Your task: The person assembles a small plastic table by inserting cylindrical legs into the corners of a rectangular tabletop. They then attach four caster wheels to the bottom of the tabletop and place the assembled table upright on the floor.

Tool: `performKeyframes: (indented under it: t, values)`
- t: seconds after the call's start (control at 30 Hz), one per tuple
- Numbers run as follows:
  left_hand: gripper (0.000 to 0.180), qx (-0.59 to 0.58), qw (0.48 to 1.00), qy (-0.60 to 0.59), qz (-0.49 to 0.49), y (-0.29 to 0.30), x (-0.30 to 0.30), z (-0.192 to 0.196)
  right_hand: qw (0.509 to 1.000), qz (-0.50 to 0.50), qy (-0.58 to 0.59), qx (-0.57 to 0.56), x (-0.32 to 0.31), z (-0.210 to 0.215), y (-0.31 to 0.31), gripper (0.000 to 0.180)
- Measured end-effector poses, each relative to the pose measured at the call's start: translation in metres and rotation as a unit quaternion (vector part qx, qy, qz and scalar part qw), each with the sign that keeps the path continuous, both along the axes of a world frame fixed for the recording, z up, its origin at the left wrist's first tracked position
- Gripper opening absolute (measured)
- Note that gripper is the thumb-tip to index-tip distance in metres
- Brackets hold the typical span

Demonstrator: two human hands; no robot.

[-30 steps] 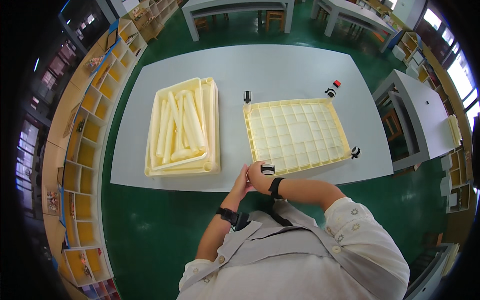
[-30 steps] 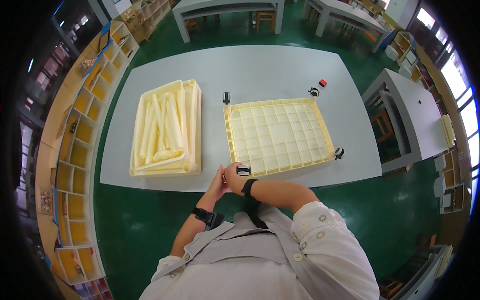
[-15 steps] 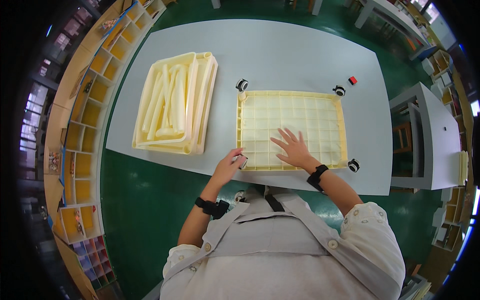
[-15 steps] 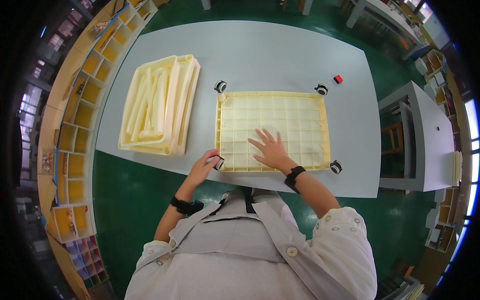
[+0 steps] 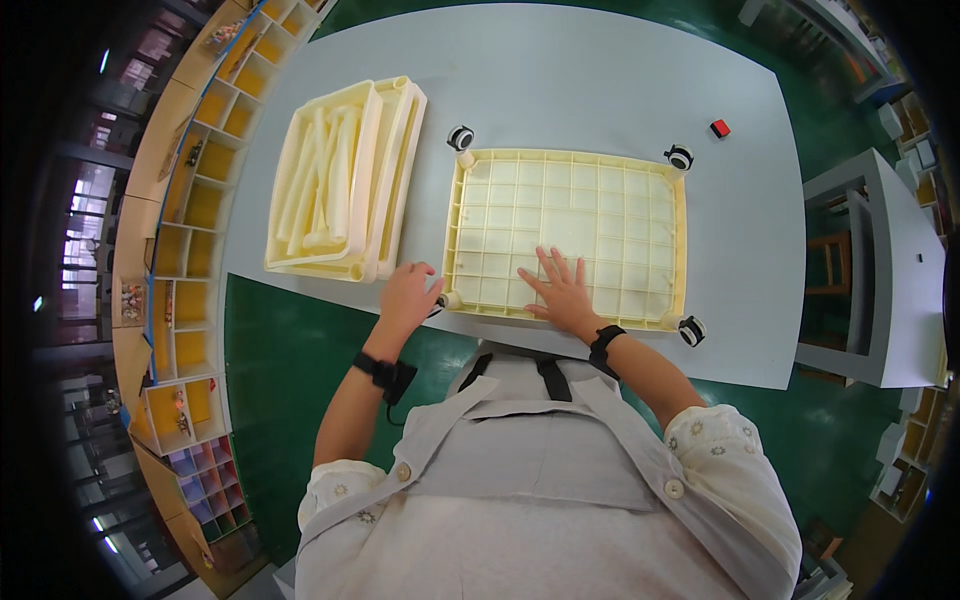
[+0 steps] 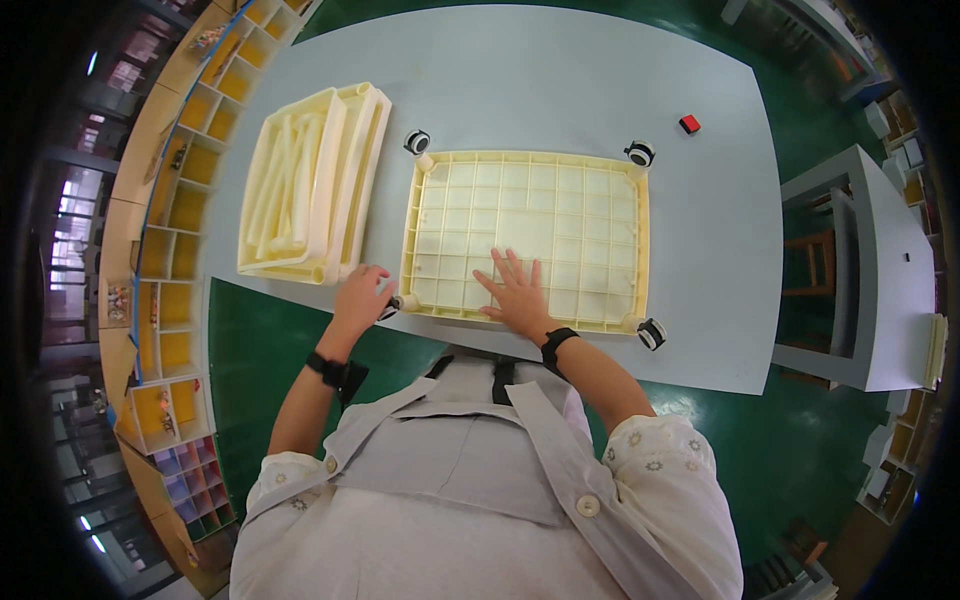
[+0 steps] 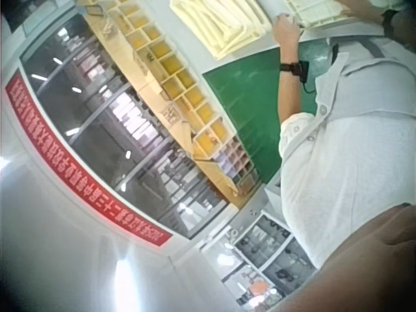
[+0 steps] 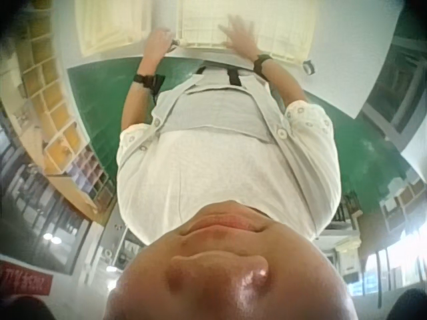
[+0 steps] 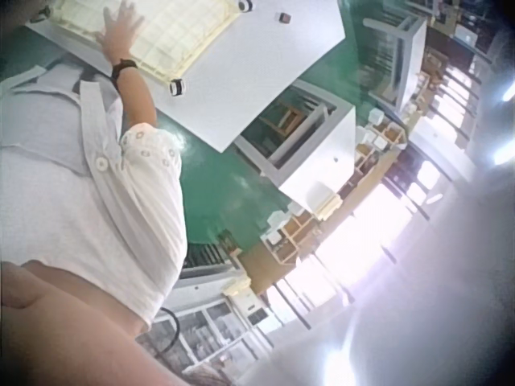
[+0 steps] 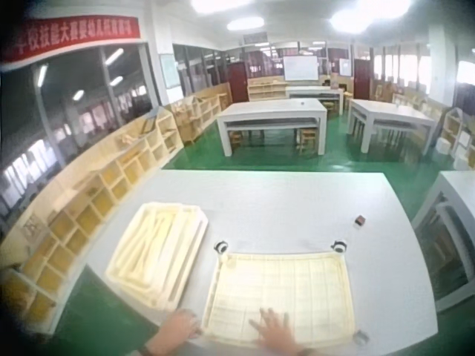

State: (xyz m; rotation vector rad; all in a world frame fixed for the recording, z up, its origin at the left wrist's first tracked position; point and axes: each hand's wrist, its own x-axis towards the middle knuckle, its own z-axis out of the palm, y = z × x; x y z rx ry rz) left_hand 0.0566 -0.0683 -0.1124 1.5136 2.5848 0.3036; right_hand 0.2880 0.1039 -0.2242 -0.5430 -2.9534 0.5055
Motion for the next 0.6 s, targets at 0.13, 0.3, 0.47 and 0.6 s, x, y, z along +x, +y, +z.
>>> performKeyframes:
  t: [0.13, 0.3, 0.47, 0.6]
  values:
    - [0.018, -0.366, 0.924, 0.025, -0.106, 0.033, 0.006, -0.039, 1.000, -0.001, 0.022, -0.018, 0.001, -0.001, -0.001, 0.067]
    - [0.020, -0.521, 0.732, 0.358, -0.254, 0.021, 0.047, -0.091, 0.999, -0.018, 0.037, -0.019, 0.004, -0.004, -0.002, 0.063]
    - [0.015, -0.444, 0.783, 0.333, -0.283, 0.009, 0.031, -0.092, 0.999, -0.016, 0.033, -0.030, 0.008, -0.001, -0.001, 0.060]
    - [0.018, -0.419, 0.831, 0.275, -0.242, 0.006, 0.015, -0.092, 0.996, 0.067, 0.059, -0.014, -0.001, 0.006, 0.008, 0.059]
